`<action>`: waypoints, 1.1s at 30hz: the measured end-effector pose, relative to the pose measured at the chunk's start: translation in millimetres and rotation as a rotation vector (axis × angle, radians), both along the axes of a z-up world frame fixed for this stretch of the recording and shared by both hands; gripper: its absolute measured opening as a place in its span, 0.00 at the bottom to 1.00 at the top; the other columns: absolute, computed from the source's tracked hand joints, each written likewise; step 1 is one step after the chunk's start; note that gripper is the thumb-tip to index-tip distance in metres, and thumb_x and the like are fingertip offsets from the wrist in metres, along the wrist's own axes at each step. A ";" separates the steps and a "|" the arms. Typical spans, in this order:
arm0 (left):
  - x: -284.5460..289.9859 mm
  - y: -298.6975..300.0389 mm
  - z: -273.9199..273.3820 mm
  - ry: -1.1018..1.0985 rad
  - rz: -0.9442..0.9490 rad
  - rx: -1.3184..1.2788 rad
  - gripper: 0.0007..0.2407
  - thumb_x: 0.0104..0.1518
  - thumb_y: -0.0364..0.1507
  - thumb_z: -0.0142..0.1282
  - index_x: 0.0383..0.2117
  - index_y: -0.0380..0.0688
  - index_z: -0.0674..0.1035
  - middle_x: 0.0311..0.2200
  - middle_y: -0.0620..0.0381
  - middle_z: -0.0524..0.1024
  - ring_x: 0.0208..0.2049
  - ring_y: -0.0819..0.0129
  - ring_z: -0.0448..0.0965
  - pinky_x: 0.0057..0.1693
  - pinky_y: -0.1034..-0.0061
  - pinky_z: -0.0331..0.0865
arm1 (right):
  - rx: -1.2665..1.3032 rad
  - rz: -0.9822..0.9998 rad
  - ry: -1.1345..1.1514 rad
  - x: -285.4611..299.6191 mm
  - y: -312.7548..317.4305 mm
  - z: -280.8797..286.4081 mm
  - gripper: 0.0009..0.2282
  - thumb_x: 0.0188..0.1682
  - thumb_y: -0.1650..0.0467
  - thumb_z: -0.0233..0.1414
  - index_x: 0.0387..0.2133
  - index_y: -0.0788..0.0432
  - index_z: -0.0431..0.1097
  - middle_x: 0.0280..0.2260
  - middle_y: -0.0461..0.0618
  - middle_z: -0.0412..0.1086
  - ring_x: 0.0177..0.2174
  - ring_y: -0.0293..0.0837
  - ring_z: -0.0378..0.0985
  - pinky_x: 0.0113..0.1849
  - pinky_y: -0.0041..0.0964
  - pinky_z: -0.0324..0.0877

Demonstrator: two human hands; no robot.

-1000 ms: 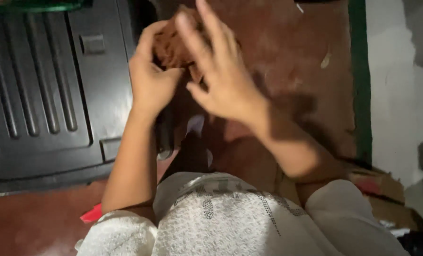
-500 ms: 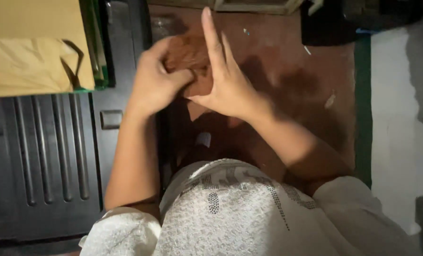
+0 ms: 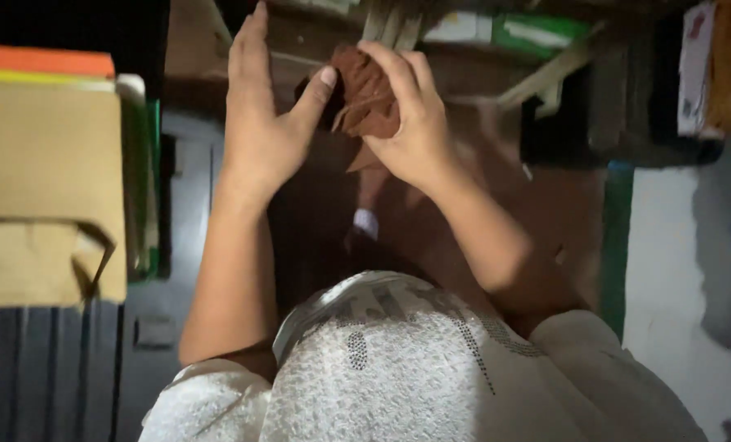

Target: Wiping and organizing old document folders and envelopes in an archive room.

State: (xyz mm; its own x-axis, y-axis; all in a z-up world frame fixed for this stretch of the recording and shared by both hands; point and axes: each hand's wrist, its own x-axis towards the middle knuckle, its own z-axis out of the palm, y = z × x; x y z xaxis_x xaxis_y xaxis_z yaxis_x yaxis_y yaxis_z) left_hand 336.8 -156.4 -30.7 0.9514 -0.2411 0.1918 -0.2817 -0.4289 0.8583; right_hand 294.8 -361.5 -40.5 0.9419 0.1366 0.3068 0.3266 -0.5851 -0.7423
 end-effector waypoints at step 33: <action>481.0 12.4 -128.2 -0.106 0.633 -0.299 0.27 0.72 0.39 0.44 0.71 0.40 0.51 0.74 0.41 0.49 0.78 0.50 0.47 0.81 0.60 0.44 | -0.012 -0.200 -0.116 520.7 89.0 -131.0 0.38 0.60 0.71 0.65 0.73 0.46 0.41 0.72 0.54 0.42 0.69 0.62 0.49 0.70 0.53 0.57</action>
State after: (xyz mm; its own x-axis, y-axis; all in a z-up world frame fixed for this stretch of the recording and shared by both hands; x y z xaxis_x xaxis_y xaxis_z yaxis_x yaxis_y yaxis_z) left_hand 817.8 -144.0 -158.9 0.8637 0.4299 0.2630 -0.1449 -0.2879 0.9466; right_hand 815.5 -272.5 -171.5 0.9091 -0.0450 0.4142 0.2861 -0.6553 -0.6991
